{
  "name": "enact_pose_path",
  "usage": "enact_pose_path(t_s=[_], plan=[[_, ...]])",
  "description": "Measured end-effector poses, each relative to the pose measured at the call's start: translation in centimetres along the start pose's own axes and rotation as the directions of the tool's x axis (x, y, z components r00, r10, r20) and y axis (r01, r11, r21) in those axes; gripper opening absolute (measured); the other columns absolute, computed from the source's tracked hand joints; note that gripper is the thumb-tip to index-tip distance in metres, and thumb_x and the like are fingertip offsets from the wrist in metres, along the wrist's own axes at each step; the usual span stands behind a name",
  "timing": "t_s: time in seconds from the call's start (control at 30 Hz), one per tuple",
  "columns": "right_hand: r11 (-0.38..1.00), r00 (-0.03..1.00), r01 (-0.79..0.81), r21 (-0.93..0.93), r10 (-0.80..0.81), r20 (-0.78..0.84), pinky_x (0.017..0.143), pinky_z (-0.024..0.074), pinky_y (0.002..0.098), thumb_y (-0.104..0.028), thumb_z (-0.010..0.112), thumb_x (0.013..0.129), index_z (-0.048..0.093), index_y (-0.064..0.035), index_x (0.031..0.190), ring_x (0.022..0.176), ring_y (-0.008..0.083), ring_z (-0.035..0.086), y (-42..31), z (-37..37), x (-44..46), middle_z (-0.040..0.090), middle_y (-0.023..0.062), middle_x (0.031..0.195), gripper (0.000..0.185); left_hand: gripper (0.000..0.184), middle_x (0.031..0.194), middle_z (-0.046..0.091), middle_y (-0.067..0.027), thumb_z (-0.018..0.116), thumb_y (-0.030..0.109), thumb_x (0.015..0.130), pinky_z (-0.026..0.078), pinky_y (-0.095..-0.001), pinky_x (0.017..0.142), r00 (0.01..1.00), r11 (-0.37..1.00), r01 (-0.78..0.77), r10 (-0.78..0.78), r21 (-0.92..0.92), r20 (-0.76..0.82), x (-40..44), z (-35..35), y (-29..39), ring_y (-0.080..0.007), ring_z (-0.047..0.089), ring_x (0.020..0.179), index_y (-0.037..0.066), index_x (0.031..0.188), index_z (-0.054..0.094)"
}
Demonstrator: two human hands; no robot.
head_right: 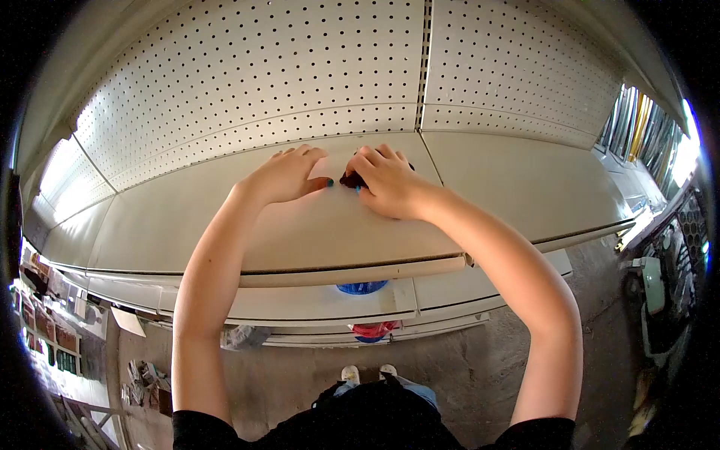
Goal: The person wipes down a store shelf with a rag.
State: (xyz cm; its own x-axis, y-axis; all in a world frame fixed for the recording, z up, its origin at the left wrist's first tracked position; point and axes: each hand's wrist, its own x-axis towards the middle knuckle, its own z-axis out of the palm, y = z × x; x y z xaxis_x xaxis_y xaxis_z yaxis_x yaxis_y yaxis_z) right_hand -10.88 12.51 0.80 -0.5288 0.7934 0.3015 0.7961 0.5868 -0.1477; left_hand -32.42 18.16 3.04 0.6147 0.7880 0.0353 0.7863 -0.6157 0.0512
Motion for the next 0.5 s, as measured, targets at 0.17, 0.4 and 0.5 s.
enact_pose_path(t_s=[0.17,0.4,0.5], plan=[[1.0,0.999,0.021,0.012,-0.021,-0.033,0.097,0.034,0.0469,-0.012,0.049,0.085,0.047,-0.011,0.113,0.113,0.0306,0.042,0.7,0.2,0.4,0.047,0.0073,0.117,0.028,0.047,0.128,0.051,-0.0098,0.057,0.038,0.091,0.039,-0.0394,0.101,1.0,1.0,-0.008,0.008,-0.004,0.013,0.0,0.0,0.2,-0.0298,0.05,0.114,0.01,0.127,0.05],[0.986,0.993,-0.038,-0.161,0.019,-0.12,0.092,0.037,0.0488,-0.014,0.049,0.089,0.046,-0.0117,0.114,0.11,0.031,0.045,3.7,2.2,4.3,0.048,0.008,0.118,0.025,0.047,0.129,0.05,-0.0111,0.058,0.037,0.089,0.034,-0.0405,0.105,1.0,0.999,-0.018,0.017,0.045,0.023,0.3,0.2,0.0,-0.0299,0.043,0.123,0.009,0.126,0.051],[0.981,0.987,-0.036,-0.193,0.004,-0.163,0.091,0.0377,0.0507,-0.014,0.049,0.09,0.046,-0.0107,0.115,0.109,0.0317,0.046,5.2,3.1,6.2,0.049,0.009,0.117,0.025,0.048,0.129,0.05,-0.0111,0.059,0.039,0.089,0.033,-0.0406,0.106,1.0,1.0,-0.001,0.001,-0.007,0.005,0.1,-0.1,-0.3,-0.0299,0.04,0.126,0.009,0.126,0.051]])
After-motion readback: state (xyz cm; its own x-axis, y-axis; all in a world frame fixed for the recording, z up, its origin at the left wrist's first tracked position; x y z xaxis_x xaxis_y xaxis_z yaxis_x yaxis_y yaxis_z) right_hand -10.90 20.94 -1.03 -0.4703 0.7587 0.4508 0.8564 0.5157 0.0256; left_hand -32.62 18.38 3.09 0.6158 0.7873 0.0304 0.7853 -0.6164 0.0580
